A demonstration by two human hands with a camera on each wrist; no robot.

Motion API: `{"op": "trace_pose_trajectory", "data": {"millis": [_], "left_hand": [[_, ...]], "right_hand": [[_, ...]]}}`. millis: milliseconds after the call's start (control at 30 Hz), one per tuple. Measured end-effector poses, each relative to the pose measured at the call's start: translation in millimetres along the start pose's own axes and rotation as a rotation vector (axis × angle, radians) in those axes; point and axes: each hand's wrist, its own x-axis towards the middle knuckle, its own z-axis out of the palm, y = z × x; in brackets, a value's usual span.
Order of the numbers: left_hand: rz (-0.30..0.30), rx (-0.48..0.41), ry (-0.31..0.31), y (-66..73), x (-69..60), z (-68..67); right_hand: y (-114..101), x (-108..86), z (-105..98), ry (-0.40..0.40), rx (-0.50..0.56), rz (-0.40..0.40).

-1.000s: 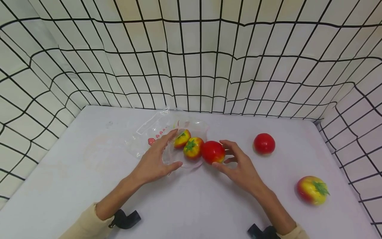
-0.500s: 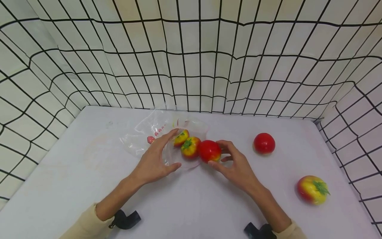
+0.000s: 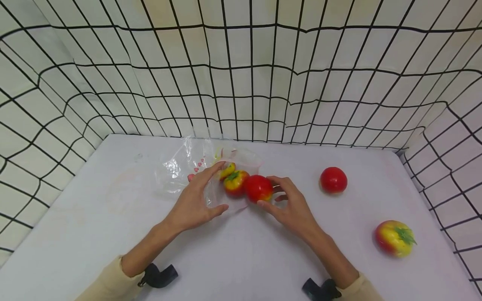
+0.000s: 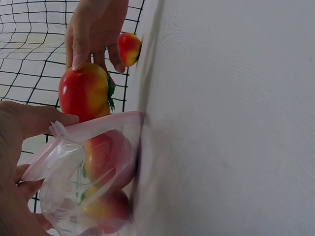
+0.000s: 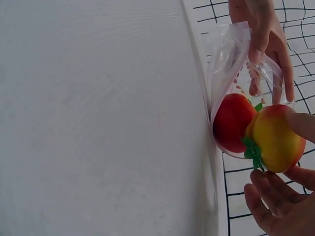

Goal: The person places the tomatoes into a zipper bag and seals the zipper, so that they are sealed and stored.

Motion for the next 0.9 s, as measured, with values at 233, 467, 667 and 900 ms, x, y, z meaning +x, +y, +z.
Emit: {"op": "trace_pose_trajectory", "data": {"millis": [233,467,667,900], "left_hand": [[0.004,-0.014,0.017,0.0,0.2,-0.9],[0.011,-0.010,0.023,0.4,0.4,-1.0],[0.024,-0.018,0.013,-0.7,0.2,-0.5],[0.044,-0.016,-0.013,-1.5,1.1,0.5]], "right_hand": [[-1.4,0.1,3.0,-0.010,-0.038,-0.003],[-0.8,-1.7,4.7,-0.034,-0.042,-0.034],[-0.3,0.2,8.7,-0.027,-0.041,-0.035],[-6.8,10.4,18.4,0.004,-0.018,-0.006]]}}
